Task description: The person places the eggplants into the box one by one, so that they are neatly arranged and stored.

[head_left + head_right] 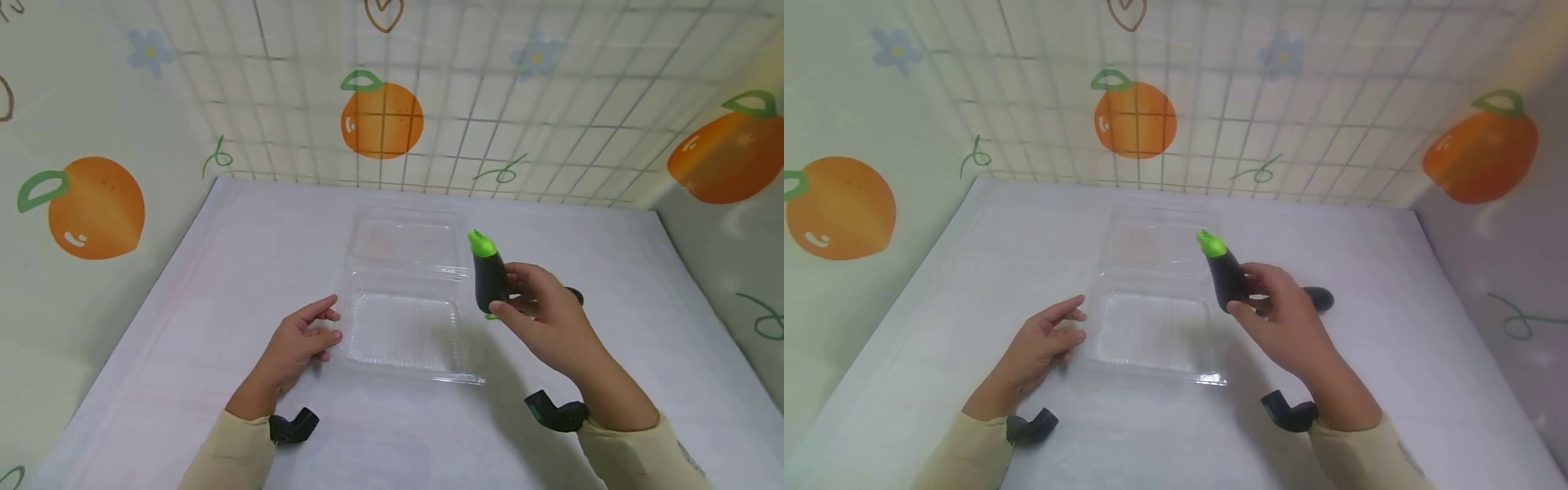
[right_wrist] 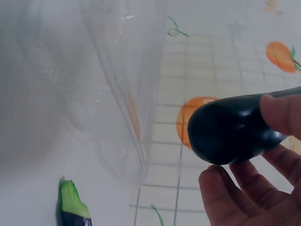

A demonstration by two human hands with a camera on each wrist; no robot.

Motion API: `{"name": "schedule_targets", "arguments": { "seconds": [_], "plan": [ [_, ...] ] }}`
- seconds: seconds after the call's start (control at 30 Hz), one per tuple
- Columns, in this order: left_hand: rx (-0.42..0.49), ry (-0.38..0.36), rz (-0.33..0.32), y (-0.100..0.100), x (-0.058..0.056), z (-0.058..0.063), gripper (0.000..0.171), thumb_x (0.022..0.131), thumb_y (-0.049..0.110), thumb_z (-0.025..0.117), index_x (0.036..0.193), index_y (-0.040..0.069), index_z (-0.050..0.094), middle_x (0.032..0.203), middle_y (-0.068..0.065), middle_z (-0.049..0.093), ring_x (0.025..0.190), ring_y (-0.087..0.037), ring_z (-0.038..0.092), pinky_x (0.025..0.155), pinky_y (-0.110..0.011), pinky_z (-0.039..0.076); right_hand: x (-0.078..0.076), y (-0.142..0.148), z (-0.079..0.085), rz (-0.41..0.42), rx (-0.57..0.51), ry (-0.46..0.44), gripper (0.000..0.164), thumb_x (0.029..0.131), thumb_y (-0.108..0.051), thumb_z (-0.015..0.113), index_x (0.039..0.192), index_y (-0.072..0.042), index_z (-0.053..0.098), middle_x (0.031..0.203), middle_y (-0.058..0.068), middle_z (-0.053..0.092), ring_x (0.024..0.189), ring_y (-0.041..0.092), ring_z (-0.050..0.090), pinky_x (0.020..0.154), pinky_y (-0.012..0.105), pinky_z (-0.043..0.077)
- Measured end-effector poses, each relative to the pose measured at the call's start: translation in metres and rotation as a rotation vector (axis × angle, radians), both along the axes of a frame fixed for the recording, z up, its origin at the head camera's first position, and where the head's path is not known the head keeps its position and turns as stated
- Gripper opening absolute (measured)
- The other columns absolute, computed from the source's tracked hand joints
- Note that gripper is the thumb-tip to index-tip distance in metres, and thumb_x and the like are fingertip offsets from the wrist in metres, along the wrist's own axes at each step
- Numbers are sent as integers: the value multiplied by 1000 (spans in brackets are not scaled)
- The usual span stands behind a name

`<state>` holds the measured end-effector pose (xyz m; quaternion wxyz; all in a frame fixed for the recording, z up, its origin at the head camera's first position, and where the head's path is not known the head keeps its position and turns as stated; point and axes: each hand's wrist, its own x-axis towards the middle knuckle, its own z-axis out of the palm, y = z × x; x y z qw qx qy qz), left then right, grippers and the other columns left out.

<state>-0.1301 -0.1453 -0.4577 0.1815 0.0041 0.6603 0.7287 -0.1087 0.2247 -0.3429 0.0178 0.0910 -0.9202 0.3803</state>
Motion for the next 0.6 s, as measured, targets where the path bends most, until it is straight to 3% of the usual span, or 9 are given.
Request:
{"name": "schedule_targets", "arguments": {
  "seconds": [0.13,0.4,0.6],
  "plan": [
    [-4,8,-4,-1,-1,0,69,90,0,71,153,14,46,127,-8,53,69,-10,55,61,-20,53,-10,-10,1,59,34,-50,53,98,-25,68,145,-11,49,131,14,59,113,34,68,95,49,56],
    [-9,-3,-5,0,0,3,68,90,0,70,153,13,47,127,-8,53,71,-8,56,61,-20,53,-24,-26,-10,142,136,2,50,94,-17,73,140,-10,55,127,10,60,110,29,68,96,46,56],
    [-26,-1,-2,-1,0,6,69,90,0,70,153,14,46,128,-10,53,72,-10,57,62,-20,53,-33,-33,-16,152,212,6,51,92,-17,74,140,-9,56,127,12,58,110,30,68,96,47,57]
  ]
}}
